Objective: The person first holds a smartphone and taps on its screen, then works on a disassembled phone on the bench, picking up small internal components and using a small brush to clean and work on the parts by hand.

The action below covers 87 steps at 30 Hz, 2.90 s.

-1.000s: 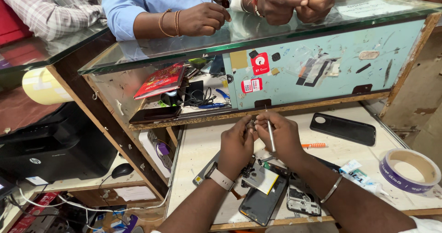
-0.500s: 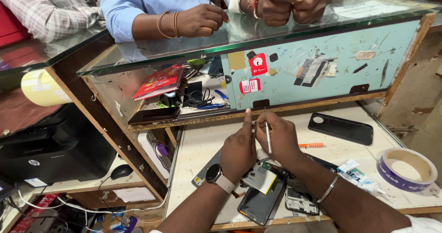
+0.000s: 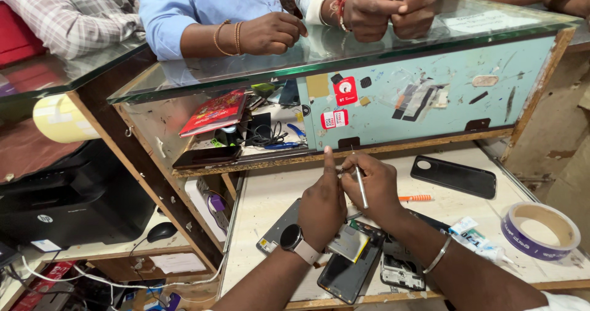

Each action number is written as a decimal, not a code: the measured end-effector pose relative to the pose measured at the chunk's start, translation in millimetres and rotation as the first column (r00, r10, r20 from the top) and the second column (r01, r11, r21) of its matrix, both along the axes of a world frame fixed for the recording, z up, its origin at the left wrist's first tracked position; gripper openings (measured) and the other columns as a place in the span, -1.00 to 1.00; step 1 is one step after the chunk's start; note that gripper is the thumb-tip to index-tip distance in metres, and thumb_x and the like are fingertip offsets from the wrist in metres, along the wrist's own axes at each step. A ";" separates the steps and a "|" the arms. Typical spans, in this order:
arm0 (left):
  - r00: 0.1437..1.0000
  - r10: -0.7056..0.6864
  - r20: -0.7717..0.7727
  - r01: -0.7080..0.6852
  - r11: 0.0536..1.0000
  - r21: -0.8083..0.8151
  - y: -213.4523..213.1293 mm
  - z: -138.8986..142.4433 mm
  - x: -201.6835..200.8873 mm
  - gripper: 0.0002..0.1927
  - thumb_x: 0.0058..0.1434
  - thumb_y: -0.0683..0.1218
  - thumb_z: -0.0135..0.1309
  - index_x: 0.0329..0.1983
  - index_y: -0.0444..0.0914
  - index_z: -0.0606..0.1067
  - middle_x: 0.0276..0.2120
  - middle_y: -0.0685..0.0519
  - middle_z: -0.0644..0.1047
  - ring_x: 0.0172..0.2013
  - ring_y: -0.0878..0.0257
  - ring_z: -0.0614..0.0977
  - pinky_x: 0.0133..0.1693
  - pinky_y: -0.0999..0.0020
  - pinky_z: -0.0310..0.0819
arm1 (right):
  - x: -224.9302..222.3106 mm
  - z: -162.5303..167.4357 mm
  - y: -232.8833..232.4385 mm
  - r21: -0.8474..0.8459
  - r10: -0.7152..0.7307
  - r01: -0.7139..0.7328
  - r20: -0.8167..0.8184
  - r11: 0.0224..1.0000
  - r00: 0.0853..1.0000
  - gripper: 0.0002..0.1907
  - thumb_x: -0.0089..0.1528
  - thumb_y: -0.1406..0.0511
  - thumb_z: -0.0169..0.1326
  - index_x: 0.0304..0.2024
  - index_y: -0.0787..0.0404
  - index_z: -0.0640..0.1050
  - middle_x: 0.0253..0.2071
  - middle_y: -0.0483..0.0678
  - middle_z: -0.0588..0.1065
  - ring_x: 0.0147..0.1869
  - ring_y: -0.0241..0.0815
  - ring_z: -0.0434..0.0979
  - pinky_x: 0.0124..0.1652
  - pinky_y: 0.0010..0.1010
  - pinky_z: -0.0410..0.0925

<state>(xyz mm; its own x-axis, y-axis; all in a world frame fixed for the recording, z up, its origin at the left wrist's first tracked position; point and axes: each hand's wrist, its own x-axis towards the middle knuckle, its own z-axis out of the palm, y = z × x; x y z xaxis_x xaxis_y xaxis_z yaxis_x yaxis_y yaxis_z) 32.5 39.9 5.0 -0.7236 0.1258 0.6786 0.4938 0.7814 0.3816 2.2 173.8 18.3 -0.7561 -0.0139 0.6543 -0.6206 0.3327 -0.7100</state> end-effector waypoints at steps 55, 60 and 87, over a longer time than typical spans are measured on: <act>0.843 -0.537 0.042 0.267 0.484 0.833 -28.9 -23.9 -50.0 -0.76 0.33 -0.27 0.03 0.06 -0.37 0.48 -0.37 0.11 0.58 -0.44 0.52 0.51 -0.42 0.60 0.39 | -13.8 -0.4 19.8 -0.127 0.265 -0.244 0.187 0.961 0.946 -0.78 0.19 0.33 0.28 -0.14 0.30 0.63 -0.25 -0.06 0.63 -0.21 -0.39 0.60 -0.23 -0.55 0.46; 0.874 -0.479 0.074 0.242 0.563 0.790 -28.5 -23.6 -47.4 -0.77 0.33 -0.25 0.05 0.05 -0.35 0.48 -0.42 0.13 0.53 -0.49 0.53 0.45 -0.47 0.59 0.32 | -15.6 -0.4 19.6 -0.132 0.265 -0.239 0.240 0.962 0.934 -0.76 0.21 0.30 0.24 -0.12 0.30 0.61 -0.29 -0.07 0.65 -0.22 -0.38 0.63 -0.22 -0.55 0.49; 0.948 -0.304 0.093 0.193 0.784 0.591 -23.9 2.0 -21.5 -0.77 0.29 -0.18 0.08 0.00 -0.30 0.53 -0.51 0.18 0.51 -0.53 0.53 0.39 -0.48 0.55 0.30 | -33.7 -10.9 23.0 -0.440 0.524 -0.369 0.308 0.818 0.794 -0.71 0.27 0.27 0.17 -0.13 0.43 0.57 -0.33 0.04 0.61 -0.28 -0.27 0.63 -0.22 -0.46 0.55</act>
